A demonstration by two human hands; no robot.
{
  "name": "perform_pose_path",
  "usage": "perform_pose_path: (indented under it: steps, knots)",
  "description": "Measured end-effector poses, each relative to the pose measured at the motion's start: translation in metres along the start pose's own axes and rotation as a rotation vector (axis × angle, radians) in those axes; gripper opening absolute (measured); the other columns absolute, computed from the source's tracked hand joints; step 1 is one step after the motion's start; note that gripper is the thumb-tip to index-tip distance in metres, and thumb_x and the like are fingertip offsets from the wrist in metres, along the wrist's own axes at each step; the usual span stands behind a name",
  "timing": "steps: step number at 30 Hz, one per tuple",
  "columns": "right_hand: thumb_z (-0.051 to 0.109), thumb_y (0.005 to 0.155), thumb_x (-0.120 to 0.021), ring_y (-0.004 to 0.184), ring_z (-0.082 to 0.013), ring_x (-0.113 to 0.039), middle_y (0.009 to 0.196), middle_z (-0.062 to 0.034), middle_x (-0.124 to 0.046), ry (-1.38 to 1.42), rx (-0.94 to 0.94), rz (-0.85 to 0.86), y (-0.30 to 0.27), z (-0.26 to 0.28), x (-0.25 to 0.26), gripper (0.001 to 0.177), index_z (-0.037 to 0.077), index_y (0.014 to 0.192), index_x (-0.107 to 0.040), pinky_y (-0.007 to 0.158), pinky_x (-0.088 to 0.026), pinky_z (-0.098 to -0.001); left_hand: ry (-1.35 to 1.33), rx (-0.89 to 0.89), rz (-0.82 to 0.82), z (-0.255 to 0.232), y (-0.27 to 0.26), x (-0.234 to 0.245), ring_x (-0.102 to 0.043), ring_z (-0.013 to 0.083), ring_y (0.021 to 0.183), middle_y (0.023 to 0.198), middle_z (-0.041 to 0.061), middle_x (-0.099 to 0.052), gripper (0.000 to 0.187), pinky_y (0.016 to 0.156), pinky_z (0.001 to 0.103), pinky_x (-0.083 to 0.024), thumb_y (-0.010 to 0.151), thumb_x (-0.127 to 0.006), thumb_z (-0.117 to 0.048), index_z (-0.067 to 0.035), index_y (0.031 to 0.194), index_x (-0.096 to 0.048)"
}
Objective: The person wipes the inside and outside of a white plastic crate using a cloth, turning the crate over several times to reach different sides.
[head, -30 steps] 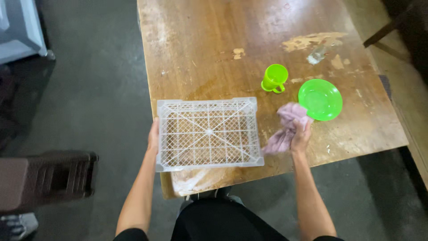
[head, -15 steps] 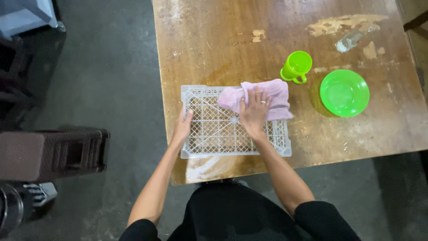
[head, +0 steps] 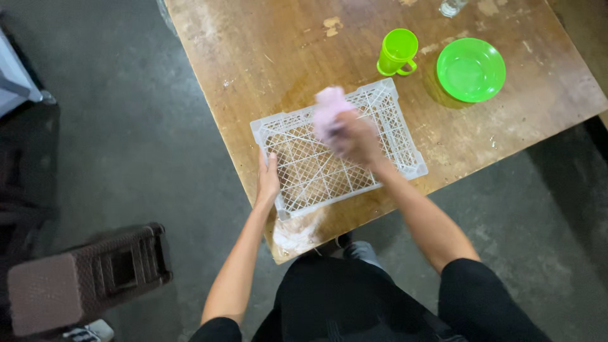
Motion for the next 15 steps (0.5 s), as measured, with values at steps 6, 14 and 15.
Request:
perform_pose_path:
  steps: [6, 14, 15]
  knots:
    - [0.011, 0.093, -0.062, 0.102, -0.0379, -0.063, 0.111, -0.0209, -0.067, -0.094, -0.104, -0.68, 0.025, -0.026, -0.024, 0.029, -0.001, 0.119, -0.062, 0.092, -0.049, -0.0487, -0.038, -0.12, -0.059, 0.03, 0.013, -0.011, -0.03, 0.0272, 0.153, 0.165, 0.017, -0.034, 0.061, 0.123, 0.036, -0.022, 0.108, -0.038, -0.032, -0.002, 0.16, -0.027]
    - [0.013, 0.083, -0.071, 0.113, -0.0402, -0.059, 0.12, -0.0239, -0.061, 0.176, 0.163, 0.036, -0.014, 0.108, -0.109, 0.038, 0.005, 0.12, -0.065, 0.1, -0.047, -0.0476, -0.181, -0.065, -0.12, 0.096, 0.036, -0.014, -0.054, 0.032, 0.14, 0.15, 0.02, -0.058, 0.057, 0.118, 0.039, -0.043, 0.11, -0.035, -0.037, -0.001, 0.151, -0.05]
    - [0.013, 0.085, -0.07, 0.113, -0.0389, -0.06, 0.121, -0.0229, -0.061, 0.101, 0.188, 0.097, -0.022, 0.104, -0.1, 0.038, 0.008, 0.122, -0.067, 0.099, -0.048, -0.0457, -0.137, -0.062, -0.115, 0.09, 0.03, -0.01, -0.057, 0.0321, 0.139, 0.149, 0.02, -0.06, 0.056, 0.115, 0.039, -0.046, 0.109, -0.037, -0.038, -0.001, 0.148, -0.053]
Point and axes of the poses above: each hand's wrist, its own y-axis towards the middle knuckle, its own x-axis out of the back of the hand, z = x × y, the point moved 1 cm from there along y, towards the middle knuckle
